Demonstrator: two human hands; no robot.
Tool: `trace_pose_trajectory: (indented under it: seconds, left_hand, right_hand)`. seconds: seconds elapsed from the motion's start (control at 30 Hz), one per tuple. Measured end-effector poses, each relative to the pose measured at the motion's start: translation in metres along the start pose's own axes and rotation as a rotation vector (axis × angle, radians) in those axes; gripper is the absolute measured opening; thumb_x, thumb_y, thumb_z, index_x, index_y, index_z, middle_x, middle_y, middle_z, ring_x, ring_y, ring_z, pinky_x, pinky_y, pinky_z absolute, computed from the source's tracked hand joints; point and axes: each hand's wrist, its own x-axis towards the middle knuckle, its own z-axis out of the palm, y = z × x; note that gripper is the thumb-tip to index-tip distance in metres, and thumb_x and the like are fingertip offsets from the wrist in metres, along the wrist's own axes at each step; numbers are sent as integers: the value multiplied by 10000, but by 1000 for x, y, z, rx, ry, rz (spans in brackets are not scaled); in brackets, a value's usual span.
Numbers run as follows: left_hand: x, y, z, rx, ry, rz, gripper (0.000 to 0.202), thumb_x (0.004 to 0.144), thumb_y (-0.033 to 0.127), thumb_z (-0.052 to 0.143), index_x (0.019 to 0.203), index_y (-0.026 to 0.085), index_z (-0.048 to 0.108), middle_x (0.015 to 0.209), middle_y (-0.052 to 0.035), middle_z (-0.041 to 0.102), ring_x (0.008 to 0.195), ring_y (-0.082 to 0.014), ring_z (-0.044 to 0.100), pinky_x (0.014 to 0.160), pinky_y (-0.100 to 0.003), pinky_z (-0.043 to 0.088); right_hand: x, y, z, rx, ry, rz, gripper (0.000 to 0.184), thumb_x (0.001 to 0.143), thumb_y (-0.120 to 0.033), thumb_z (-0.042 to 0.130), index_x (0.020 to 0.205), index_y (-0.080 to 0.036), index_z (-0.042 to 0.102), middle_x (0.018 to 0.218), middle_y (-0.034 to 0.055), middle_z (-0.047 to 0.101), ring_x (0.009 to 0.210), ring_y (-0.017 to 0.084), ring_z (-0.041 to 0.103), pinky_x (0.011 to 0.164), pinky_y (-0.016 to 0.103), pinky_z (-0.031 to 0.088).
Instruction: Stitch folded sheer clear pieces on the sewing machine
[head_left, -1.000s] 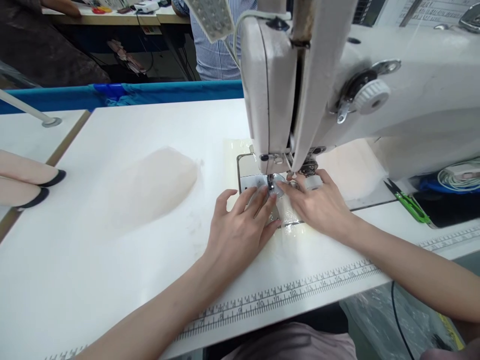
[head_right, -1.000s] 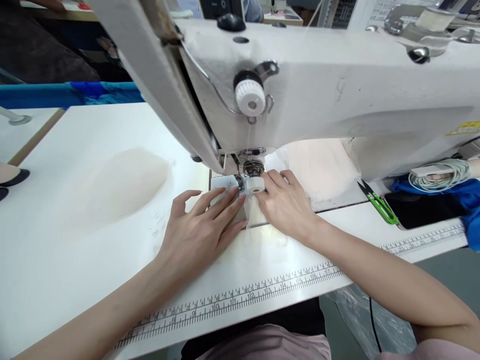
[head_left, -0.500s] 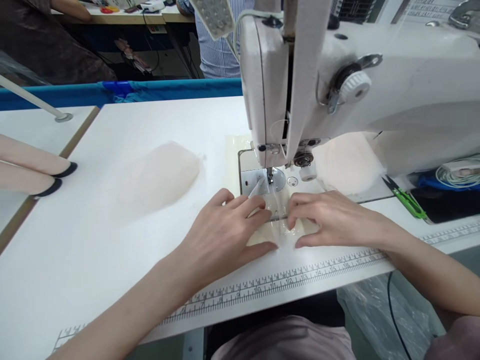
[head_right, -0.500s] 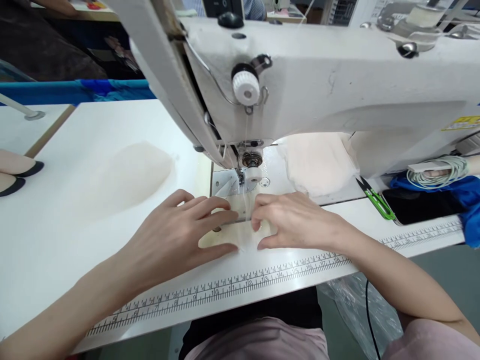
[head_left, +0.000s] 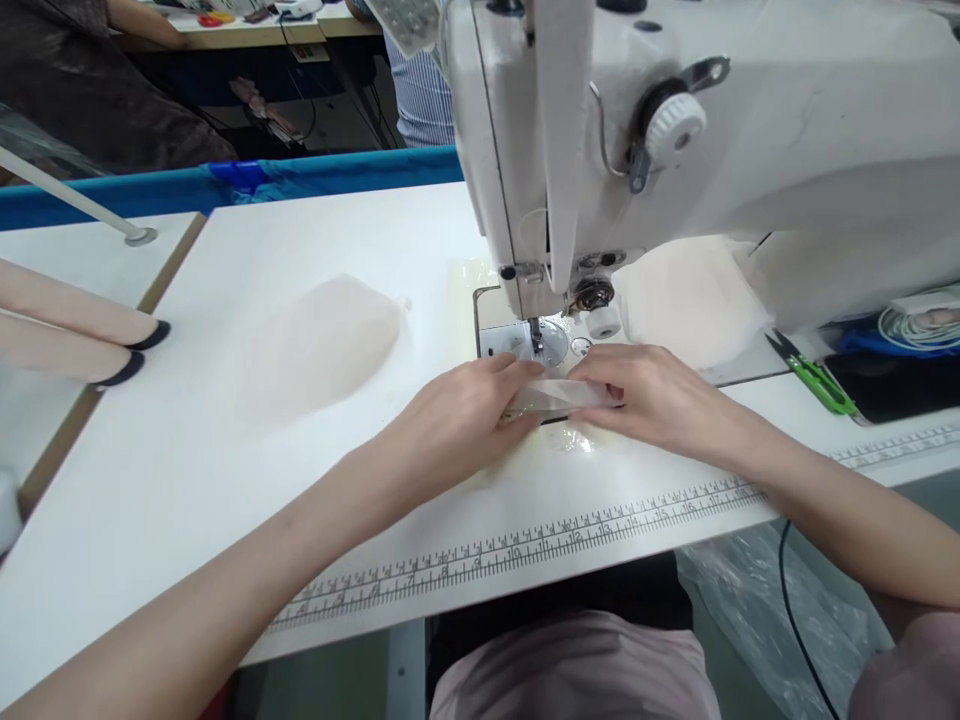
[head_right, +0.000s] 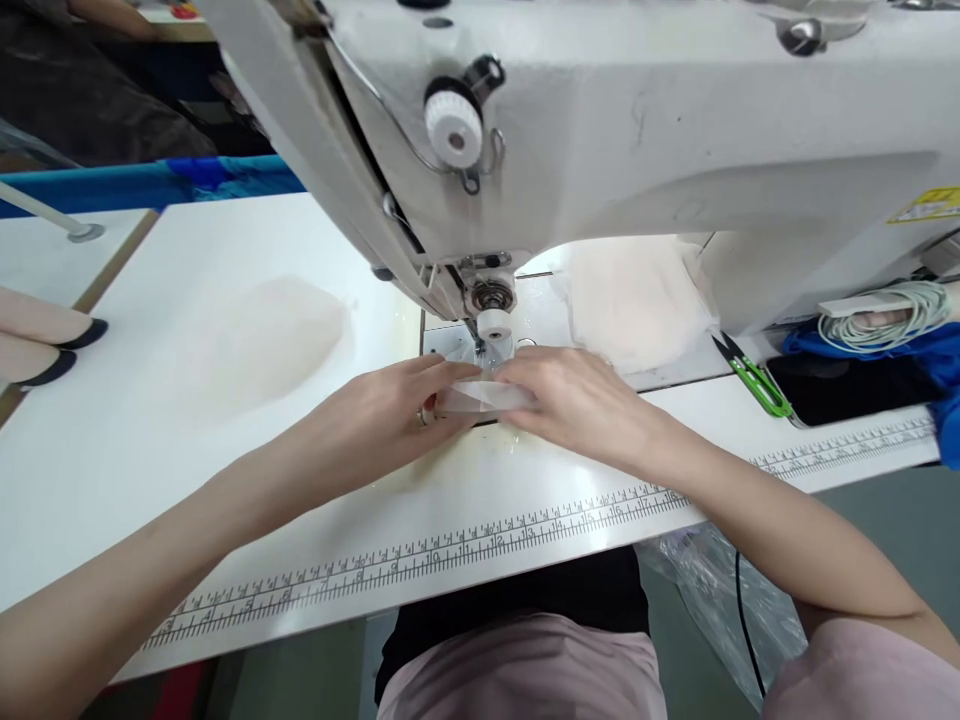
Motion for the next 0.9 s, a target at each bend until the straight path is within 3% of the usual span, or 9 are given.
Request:
trace_pose_trajectory:
  seconds: [0.07, 0.13, 0.23, 0.37, 0.47, 0.57, 0.7, 0.83, 0.9]
  left_hand:
    - [9, -3, -1, -48, -18, -17, 264, 899, 305, 510, 1097, 186, 638, 832, -20, 591, 584, -125, 550, 529, -262, 413]
    - [16, -7, -4, -130, -31, -28, 232, 897, 316, 501, 845, 180, 683, 746, -6, 554, 506, -88, 490, 488, -248, 381]
    - [23, -14, -10, -231, -36, 2, 271, 861, 335, 534, 674, 189, 664, 696, -6, 533, 528, -91, 472, 482, -247, 364]
    - [20, -20, -14, -328, -32, 82, 314, 885, 372, 504, 686, 207, 683, 666, -4, 489, 536, -102, 441, 479, -258, 358]
    - [11, -21, -5, -307, -1, 174, 369, 931, 334, 450, 673, 185, 668, 679, -7, 479, 534, -96, 442, 488, -254, 384]
    - [0, -18, 14, -70, 164, 329, 313, 947, 239, 435, 794, 156, 696, 766, -46, 553, 637, -130, 518, 581, -275, 453]
    - [-14, -10, 34, 432, 437, 516, 199, 911, 143, 512, 997, 124, 690, 802, -62, 664, 726, -192, 568, 656, -340, 456]
    - [-24, -3, 37, 613, 478, 477, 227, 905, 142, 557, 1109, 149, 657, 1198, -86, 672, 1056, -227, 605, 835, -381, 435]
    - [-27, -3, 36, 603, 443, 448, 269, 924, 140, 530, 1176, 141, 625, 1261, -110, 638, 1175, -228, 569, 886, -390, 421]
  right_hand:
    - [2, 2, 7, -38, 158, -41, 148, 896, -194, 559, 919, -169, 703, 794, 17, 651, 671, 126, 553, 548, 245, 352]
    - [4, 6, 13, -40, 319, -73, 175, 908, -187, 543, 924, -174, 716, 799, 16, 645, 654, 113, 540, 533, 239, 346]
    - [7, 11, 18, -47, 429, -102, 168, 911, -213, 558, 950, -192, 720, 896, 24, 644, 656, 99, 533, 516, 232, 337]
    - [8, 11, 17, -47, 383, -91, 171, 906, -195, 554, 954, -192, 718, 921, 21, 667, 681, 106, 556, 543, 237, 359]
    - [5, 7, 14, -76, 292, -92, 176, 892, -178, 554, 947, -197, 720, 921, 10, 699, 727, 128, 593, 548, 244, 366]
    - [1, 4, 13, -194, 216, -170, 166, 873, -167, 565, 848, -186, 728, 922, 14, 723, 798, 171, 603, 564, 275, 380]
    - [-2, 2, 16, -347, 174, -322, 182, 836, -95, 562, 810, -169, 726, 973, 16, 743, 971, 227, 590, 735, 343, 415]
    - [-2, 1, 17, -385, 132, -342, 192, 848, -90, 546, 829, -164, 722, 939, 16, 752, 992, 216, 596, 805, 356, 394]
    - [-2, 1, 17, -390, 133, -337, 199, 861, -95, 536, 832, -173, 717, 952, 14, 752, 993, 204, 599, 803, 350, 382]
